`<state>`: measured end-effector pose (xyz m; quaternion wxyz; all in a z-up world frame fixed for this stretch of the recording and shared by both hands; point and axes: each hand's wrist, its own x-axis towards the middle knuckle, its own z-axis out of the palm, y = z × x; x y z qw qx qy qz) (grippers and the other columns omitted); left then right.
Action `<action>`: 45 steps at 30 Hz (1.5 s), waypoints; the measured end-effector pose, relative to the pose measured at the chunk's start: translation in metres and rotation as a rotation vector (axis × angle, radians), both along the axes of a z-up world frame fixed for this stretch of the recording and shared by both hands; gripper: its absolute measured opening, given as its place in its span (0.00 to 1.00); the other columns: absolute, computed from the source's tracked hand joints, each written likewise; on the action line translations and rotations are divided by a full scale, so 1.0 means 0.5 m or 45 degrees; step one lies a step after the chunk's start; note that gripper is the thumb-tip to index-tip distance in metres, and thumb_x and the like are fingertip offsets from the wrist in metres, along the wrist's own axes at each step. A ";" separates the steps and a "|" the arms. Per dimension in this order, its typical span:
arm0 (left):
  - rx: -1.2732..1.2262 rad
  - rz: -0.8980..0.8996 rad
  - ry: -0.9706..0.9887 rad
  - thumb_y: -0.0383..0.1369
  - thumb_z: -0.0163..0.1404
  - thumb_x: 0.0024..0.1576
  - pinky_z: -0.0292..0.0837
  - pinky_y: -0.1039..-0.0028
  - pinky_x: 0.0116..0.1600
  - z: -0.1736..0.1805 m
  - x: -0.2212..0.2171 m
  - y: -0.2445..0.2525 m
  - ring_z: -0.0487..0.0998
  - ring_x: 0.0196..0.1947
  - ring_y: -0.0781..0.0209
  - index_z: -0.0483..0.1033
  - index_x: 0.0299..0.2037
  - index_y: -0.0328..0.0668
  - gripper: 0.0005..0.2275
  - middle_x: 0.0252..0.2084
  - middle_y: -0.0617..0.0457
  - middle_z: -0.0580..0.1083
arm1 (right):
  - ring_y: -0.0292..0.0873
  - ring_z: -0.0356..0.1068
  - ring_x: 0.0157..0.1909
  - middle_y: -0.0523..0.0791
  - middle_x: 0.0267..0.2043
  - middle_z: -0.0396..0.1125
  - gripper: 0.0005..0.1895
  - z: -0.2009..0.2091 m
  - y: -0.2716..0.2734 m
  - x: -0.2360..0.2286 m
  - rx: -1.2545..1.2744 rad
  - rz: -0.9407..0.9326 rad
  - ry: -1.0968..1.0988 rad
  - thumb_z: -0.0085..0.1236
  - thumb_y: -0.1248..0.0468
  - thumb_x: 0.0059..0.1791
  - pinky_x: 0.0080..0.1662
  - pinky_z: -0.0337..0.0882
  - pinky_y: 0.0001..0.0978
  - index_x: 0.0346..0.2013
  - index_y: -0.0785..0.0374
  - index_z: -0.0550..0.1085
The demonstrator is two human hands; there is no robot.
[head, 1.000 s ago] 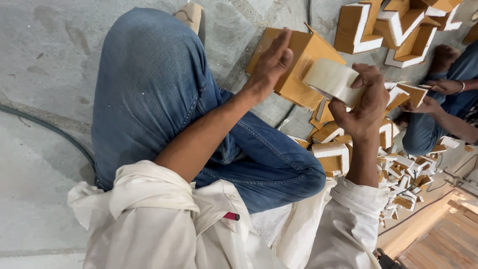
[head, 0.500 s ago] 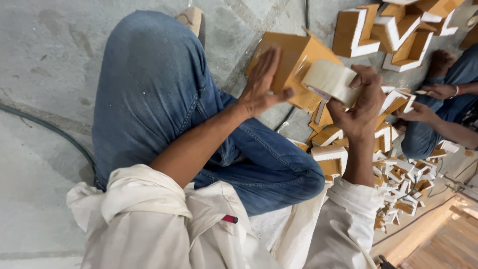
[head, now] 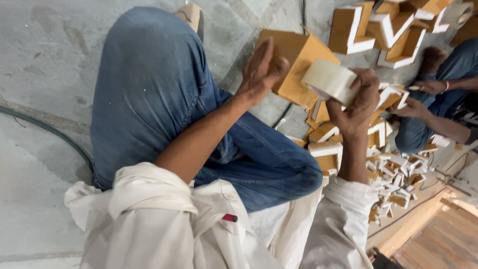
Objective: The person tapes small cardboard boxes using a roll of clear packing tape.
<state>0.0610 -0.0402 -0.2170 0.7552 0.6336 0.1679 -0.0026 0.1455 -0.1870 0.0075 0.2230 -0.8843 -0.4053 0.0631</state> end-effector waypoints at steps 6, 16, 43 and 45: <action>0.455 -0.003 -0.371 0.70 0.45 0.55 0.39 0.48 0.78 0.024 -0.002 -0.027 0.40 0.79 0.35 0.30 0.76 0.34 0.55 0.78 0.31 0.37 | 0.44 0.66 0.44 0.54 0.47 0.65 0.21 0.004 0.004 0.003 0.053 -0.027 0.060 0.57 0.73 0.43 0.50 0.70 0.31 0.44 0.64 0.56; 0.490 0.173 -0.306 0.61 0.41 0.66 0.41 0.46 0.84 0.060 -0.020 -0.042 0.42 0.84 0.41 0.36 0.80 0.45 0.42 0.83 0.42 0.41 | 0.49 0.69 0.46 0.53 0.46 0.65 0.30 0.039 -0.003 0.017 -0.185 0.210 -0.167 0.63 0.73 0.40 0.45 0.72 0.43 0.55 0.63 0.65; 1.547 -0.386 -0.300 0.55 0.33 0.65 0.28 0.33 0.74 0.178 -0.021 0.028 0.37 0.79 0.37 0.47 0.79 0.51 0.34 0.81 0.50 0.37 | 0.57 0.74 0.60 0.58 0.57 0.72 0.37 0.135 0.152 0.057 -0.653 -0.200 0.598 0.61 0.44 0.49 0.57 0.75 0.52 0.68 0.53 0.67; 1.607 -0.445 -0.258 0.55 0.32 0.66 0.27 0.32 0.74 0.184 -0.024 0.034 0.40 0.78 0.32 0.50 0.78 0.51 0.32 0.81 0.50 0.36 | 0.60 0.72 0.61 0.54 0.60 0.72 0.35 0.115 0.142 0.072 -0.776 0.052 0.509 0.61 0.43 0.51 0.61 0.69 0.56 0.68 0.54 0.69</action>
